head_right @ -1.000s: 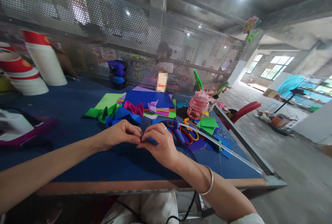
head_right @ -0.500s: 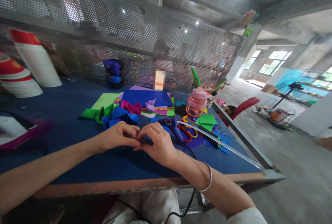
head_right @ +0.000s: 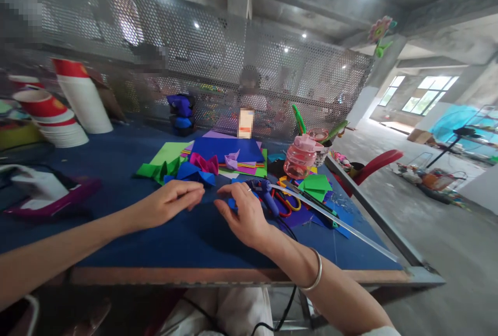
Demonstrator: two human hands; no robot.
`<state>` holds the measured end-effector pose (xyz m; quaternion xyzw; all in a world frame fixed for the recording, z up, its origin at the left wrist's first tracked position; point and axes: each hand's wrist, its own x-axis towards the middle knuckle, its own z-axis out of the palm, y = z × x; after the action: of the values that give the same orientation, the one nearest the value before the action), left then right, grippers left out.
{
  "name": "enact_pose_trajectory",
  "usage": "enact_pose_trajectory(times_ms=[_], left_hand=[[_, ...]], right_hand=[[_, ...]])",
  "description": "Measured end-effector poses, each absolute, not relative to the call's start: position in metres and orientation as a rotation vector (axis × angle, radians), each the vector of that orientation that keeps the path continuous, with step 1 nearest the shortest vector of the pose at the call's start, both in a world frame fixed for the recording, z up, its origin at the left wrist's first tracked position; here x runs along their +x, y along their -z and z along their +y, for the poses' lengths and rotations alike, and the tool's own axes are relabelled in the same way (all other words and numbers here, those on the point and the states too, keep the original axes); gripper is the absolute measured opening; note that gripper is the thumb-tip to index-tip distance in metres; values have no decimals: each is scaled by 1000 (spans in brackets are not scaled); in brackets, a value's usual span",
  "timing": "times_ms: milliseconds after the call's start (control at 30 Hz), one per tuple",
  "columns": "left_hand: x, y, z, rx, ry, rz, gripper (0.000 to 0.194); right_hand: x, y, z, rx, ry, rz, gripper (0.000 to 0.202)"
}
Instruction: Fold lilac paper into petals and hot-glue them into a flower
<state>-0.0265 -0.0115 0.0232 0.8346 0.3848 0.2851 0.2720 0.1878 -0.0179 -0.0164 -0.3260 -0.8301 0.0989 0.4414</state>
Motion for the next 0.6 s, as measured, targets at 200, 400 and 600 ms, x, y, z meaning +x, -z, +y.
enact_pose_trajectory(times_ms=[200, 400, 600], left_hand=[[-56, -39, -68, 2470, 44, 751, 19], [-77, -76, -83, 2358, 208, 724, 41], [-87, -73, -18, 2492, -96, 1050, 19]], right_hand=[[186, 16, -18, -792, -260, -2093, 12], [185, 15, -19, -768, -237, -2095, 12], [186, 16, -17, -726, -220, -2132, 13]])
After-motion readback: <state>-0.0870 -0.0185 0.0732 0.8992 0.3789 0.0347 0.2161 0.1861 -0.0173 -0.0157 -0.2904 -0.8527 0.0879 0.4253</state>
